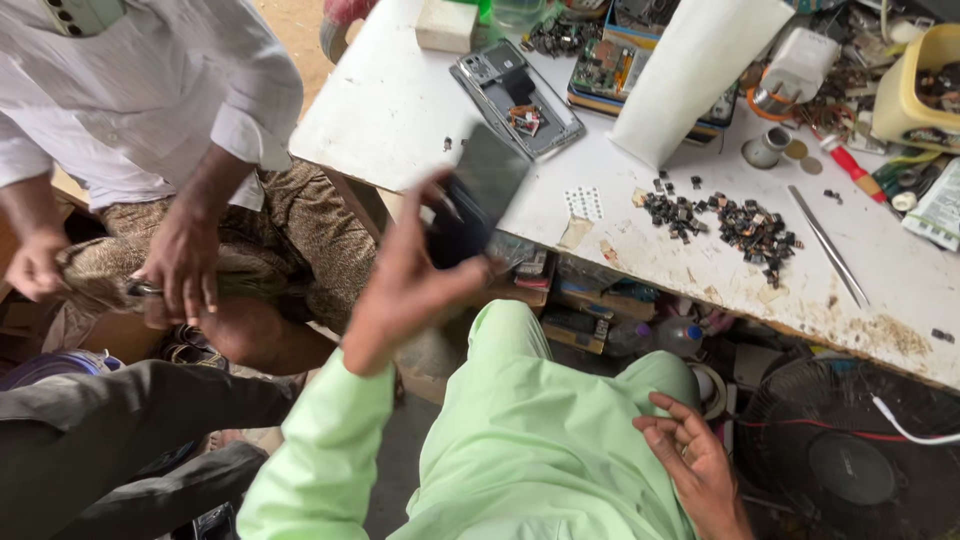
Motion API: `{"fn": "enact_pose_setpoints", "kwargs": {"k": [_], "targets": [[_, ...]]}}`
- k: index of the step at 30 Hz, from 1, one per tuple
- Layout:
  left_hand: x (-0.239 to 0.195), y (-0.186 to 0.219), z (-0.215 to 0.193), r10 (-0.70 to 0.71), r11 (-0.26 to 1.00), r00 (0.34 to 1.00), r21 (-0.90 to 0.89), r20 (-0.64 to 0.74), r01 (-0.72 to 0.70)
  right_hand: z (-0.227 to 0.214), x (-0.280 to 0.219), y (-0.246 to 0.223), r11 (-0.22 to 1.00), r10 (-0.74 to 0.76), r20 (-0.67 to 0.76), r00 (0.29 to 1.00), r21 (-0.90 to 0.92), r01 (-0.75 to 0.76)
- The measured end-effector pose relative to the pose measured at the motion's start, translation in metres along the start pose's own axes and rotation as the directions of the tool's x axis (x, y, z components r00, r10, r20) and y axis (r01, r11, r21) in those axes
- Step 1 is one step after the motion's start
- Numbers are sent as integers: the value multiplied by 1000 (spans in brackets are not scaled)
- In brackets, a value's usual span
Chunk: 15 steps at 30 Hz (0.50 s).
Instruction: The person disassembles a smartphone, removes the battery, and uses tweezers to handle small electronic components on a cluttered workbench. They then reassemble the phone and test the screen functionality.
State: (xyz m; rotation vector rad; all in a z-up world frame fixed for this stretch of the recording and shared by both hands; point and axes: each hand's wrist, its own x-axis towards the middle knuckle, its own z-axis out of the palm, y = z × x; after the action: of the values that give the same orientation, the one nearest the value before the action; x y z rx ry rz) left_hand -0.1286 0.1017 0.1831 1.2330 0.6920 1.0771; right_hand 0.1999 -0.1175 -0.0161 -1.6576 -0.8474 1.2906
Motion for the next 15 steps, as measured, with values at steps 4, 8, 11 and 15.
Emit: {"fn": "enact_pose_setpoints", "kwargs": {"k": [4, 8, 11, 15], "targets": [[50, 29, -42, 277, 494, 937, 868, -211, 50, -2, 12, 18, 1000, -18, -32, 999, 1, 18], [93, 11, -74, 240, 274, 925, 935, -294, 226, -1, 11, 12, 998, -50, -29, 998, 25, 51], [114, -9, -103, 170, 162, 935, 945, -312, 285, 3, 10, -3, 991, -100, -6, 995, 93, 100], [141, -24, -136, 195, 107, 973, 989, -126, 107, 4, -10, -36, 983, -185, -19, 983, 11, 185]]}}
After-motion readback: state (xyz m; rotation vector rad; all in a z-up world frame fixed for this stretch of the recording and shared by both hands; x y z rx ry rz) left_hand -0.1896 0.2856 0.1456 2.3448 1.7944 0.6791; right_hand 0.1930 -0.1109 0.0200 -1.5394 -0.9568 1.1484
